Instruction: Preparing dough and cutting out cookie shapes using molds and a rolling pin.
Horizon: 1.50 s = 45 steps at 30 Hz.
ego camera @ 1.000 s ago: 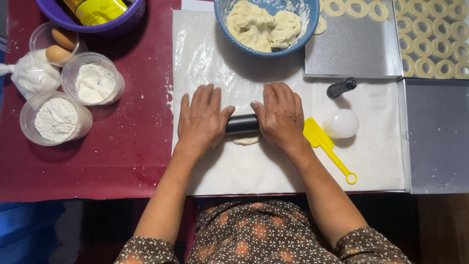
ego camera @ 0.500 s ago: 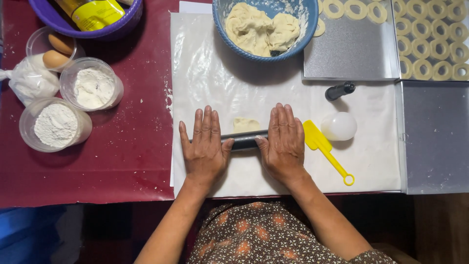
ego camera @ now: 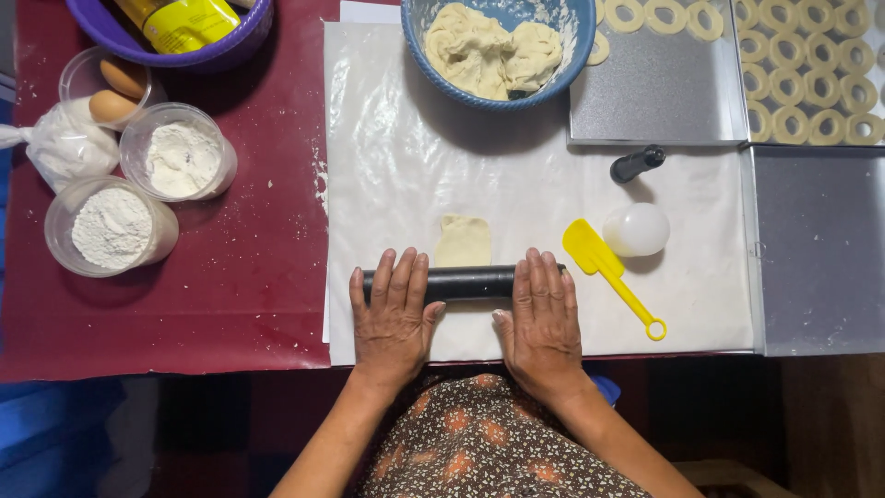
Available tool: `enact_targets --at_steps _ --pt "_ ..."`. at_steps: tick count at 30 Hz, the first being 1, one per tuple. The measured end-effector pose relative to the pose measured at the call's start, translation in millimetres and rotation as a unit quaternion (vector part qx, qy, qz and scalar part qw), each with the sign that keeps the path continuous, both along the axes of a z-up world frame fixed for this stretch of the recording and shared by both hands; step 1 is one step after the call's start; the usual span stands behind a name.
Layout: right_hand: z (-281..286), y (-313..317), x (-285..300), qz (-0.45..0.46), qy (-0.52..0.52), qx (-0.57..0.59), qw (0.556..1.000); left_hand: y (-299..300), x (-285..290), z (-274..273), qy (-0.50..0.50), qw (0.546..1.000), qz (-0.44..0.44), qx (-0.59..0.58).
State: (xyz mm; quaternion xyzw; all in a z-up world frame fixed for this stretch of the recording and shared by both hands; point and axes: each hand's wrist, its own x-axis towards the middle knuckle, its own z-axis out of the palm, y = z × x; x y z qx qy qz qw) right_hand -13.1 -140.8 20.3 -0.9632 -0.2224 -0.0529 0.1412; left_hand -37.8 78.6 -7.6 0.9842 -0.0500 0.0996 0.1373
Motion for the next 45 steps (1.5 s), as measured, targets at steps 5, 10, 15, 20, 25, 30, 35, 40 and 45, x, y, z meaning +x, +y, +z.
enact_targets --at_steps 5,10,15,20,25,30,35,40,45 --pt "15 -7 -7 0.026 -0.046 -0.019 0.998 14 11 34 0.011 0.998 -0.042 -0.048" --pt "33 -6 0 0.056 -0.037 0.054 0.996 29 28 44 0.011 0.993 -0.105 -0.059" --pt "48 -1 12 0.037 0.038 0.073 0.996 37 67 60 -0.044 0.978 -0.201 -0.038" --pt "34 3 47 -0.025 0.016 0.103 0.994 33 122 54 -0.045 0.967 -0.244 -0.054" --pt "28 14 68 -0.1 0.091 0.058 0.989 30 141 49 -0.025 0.96 -0.267 -0.083" --pt "27 19 66 -0.087 0.021 0.016 0.996 21 153 74 0.073 0.964 -0.249 -0.06" --pt "21 25 60 -0.083 0.028 0.017 0.996 2 179 34 0.063 0.967 -0.237 -0.071" --pt "5 29 47 -0.069 0.054 -0.046 0.995 9 165 20 -0.076 0.963 -0.254 -0.048" --pt "9 45 40 -0.029 0.087 -0.027 0.995 28 145 22 -0.071 0.97 -0.226 -0.05"
